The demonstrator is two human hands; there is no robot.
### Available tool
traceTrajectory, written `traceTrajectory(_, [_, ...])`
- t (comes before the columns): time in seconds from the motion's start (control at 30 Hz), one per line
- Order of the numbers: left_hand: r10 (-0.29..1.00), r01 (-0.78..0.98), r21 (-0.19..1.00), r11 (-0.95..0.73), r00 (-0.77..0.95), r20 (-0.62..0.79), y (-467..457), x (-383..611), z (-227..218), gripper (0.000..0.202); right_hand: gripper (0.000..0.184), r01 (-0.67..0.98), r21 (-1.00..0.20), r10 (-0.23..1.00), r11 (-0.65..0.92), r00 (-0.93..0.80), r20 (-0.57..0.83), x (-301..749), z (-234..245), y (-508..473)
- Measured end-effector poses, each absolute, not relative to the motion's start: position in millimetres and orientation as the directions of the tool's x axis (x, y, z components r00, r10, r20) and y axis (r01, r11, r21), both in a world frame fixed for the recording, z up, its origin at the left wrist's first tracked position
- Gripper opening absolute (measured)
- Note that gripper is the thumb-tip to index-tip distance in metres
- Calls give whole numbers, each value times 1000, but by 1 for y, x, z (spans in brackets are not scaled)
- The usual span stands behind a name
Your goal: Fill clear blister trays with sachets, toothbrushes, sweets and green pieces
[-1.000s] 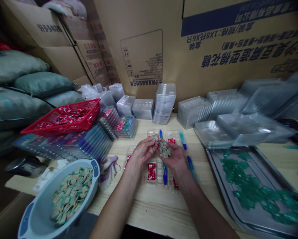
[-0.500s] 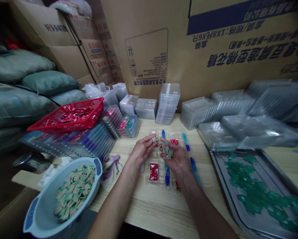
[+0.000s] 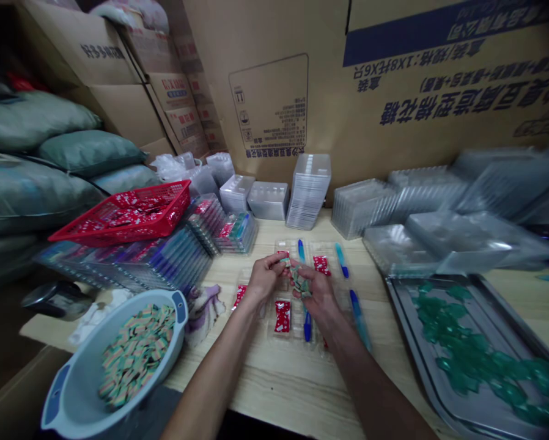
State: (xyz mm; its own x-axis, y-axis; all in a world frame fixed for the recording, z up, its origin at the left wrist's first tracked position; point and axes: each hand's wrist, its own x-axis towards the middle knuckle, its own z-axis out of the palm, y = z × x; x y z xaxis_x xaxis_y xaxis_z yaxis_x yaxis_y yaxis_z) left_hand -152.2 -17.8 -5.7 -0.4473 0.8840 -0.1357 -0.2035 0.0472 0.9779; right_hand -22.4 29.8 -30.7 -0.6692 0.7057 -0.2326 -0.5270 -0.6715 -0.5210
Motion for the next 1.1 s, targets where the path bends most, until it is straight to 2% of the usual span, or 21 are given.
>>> traceTrajectory(0.13, [863,-82,996,37,-499,-73,-16,-154,-13,35,48,-412,-601,705,-685,-585,-401,-24,-21,23])
traceTrajectory(0.27, [879,50,995,86,-474,-52,-15,-153,-20,22,59,-334,-739,785,-585,-462,-412,-28,-14,15])
traceTrajectory(0.37, [890,156,978,135,-452,-51,-9,-154,-22,22,61,-271,-774,791,-572,-433,-433,-29,-12,14])
traceTrajectory(0.57, [860,290,932,219,-509,-43,43,-195,-8,27,55,-311,-696,744,-647,-457,-487,-24,-6,20])
traceTrajectory(0.77, [870,511,777,367,-483,-93,100,-238,-4,11,49,-299,-642,695,-706,-464,-549,-24,-7,23])
traceTrajectory(0.93, [931,718,616,325,-358,-74,110,-237,-12,16,49,-282,-630,673,-723,-495,-550,-25,-8,24])
traceTrajectory(1.1, [964,841,489,232,-268,2,105,-232,-16,33,43,-285,-629,669,-723,-515,-536,-24,-10,24])
